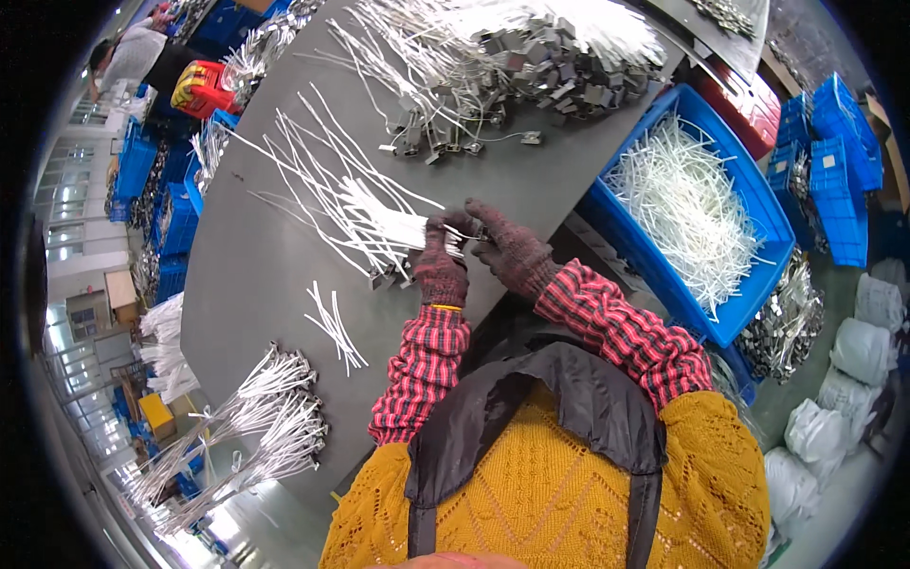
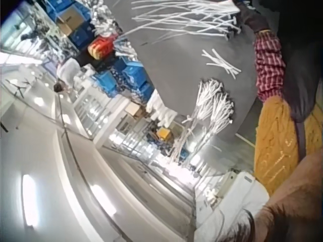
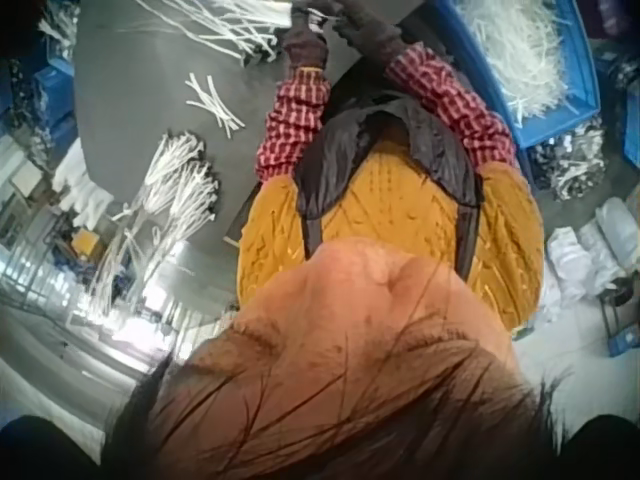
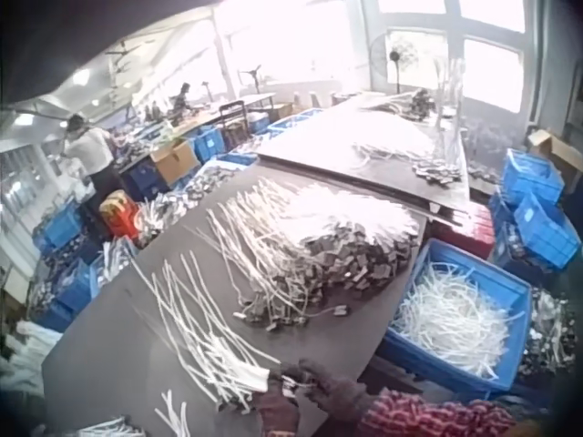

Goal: Bundling and sorting white wires or cable ties into specific quantities and groups.

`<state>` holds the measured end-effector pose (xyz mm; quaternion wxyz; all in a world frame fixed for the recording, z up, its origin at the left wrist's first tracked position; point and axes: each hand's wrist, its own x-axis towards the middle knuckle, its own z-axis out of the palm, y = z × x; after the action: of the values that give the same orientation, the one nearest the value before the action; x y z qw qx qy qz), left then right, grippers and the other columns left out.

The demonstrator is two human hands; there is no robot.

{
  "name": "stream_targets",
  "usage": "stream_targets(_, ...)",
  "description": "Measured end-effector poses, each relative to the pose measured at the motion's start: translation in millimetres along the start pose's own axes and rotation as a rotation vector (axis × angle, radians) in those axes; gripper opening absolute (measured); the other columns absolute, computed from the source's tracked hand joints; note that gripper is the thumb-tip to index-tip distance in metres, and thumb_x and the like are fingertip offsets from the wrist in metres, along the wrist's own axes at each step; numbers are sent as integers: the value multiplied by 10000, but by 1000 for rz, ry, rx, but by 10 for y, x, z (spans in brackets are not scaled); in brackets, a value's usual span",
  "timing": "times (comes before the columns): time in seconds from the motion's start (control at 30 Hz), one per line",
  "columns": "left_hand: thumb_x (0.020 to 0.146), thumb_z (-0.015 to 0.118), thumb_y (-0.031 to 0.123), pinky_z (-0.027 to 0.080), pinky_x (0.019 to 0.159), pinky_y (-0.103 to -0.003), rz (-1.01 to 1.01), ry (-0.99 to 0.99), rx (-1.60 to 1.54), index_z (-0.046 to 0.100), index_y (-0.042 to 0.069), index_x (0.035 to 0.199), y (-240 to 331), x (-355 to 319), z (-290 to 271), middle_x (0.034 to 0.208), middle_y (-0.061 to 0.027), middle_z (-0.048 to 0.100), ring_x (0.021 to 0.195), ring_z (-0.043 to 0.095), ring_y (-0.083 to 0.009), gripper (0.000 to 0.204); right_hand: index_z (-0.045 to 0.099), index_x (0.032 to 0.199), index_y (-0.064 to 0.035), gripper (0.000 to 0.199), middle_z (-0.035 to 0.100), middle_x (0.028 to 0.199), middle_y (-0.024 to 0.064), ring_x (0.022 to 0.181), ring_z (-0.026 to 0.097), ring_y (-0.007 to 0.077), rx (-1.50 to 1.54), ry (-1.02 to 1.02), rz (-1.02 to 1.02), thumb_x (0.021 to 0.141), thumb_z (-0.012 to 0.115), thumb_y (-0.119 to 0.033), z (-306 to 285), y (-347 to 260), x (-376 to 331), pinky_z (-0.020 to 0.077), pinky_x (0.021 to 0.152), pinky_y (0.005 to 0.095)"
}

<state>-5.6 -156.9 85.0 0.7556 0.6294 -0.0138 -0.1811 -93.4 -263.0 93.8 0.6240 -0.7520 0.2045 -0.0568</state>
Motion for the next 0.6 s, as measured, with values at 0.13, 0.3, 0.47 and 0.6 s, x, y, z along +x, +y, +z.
stream_targets(0.13,945,639,302,508,645,-306,-208,137,-71,684,18,944,65,-15,-115,866,-72,677,740,625,-147,287,421,1437,-109,662,654,1071,139,898,666,242,-184,66,-280,837,681,-3,343,-82,339,533,828,342)
stream_targets(0.3,946,625,283,543,540,-268,-294,67,96,655,-17,972,242,187,-502,850,-89,669,653,652,-160,302,463,1398,-115,699,652,1196,172,1066,644,356,-298,-120,-10,782,768,-242,84,17,700,519,904,436)
stream_targets(0.47,950,617,255,576,515,-323,-196,200,-43,613,-14,1026,379,267,-992,845,-128,658,672,686,-241,280,570,1274,-42,550,629,1219,167,1101,610,361,-962,395,-234,811,720,-298,-826,441,1196,485,952,440)
stream_targets(0.6,935,641,222,608,609,-361,-204,271,-69,595,-62,1096,373,195,-1095,909,-185,674,736,698,-285,330,620,1159,-36,441,643,1119,168,1032,611,370,-1010,417,-95,822,697,-309,-878,568,1258,492,890,458)
